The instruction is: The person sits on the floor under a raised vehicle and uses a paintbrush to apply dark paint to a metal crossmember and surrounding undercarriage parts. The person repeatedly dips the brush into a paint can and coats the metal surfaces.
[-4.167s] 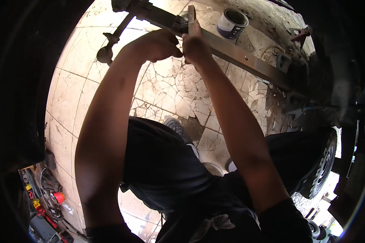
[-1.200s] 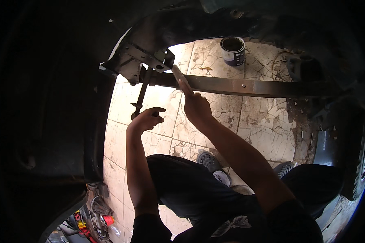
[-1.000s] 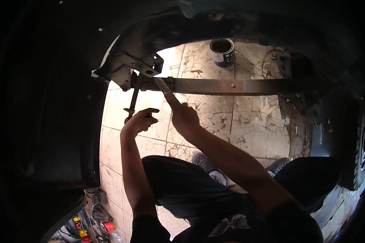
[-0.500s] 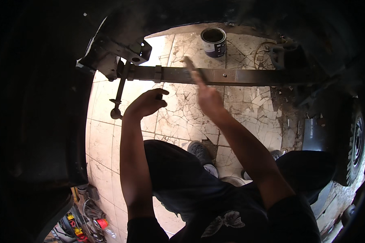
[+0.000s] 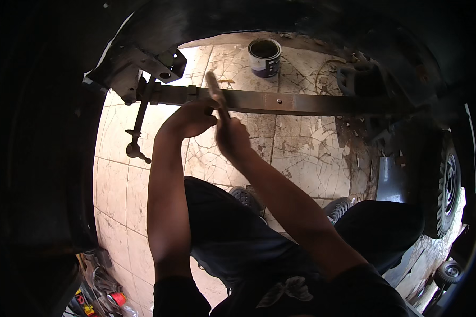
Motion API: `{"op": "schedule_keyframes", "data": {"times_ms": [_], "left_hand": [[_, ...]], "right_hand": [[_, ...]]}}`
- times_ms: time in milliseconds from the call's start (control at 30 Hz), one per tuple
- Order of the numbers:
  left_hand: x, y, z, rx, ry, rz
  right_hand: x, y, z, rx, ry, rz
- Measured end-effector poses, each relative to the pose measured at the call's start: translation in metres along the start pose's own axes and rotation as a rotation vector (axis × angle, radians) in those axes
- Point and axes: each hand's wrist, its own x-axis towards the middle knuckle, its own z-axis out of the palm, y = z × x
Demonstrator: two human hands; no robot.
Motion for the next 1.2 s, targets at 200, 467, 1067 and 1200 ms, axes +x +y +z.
{"op": "schedule_keyframes", "data": {"times_ms": [200,467,1067,1200], "left_hand": [[0.008,-0.025,0.003,0.031,0.297,0.003],[0.006,0.025,0.009,-0.165,0.171,0.077],[0.074,0.067,0.024,-0.067,0.175,0.165],[0.068,0.071,0.022,-0.006,0.086,0.221]], "right_hand": [[-0.011,0.055,-0.046,-0.137,-0.113,-0.009],[-0.091,0.137,-0.192,-0.352,0.062,0.277],[-0.020,0.097,-0.139,-0.283,-0.054,0.224],[-0.088,0.122,-0.157,-0.230,-0.004,0.123]]}}
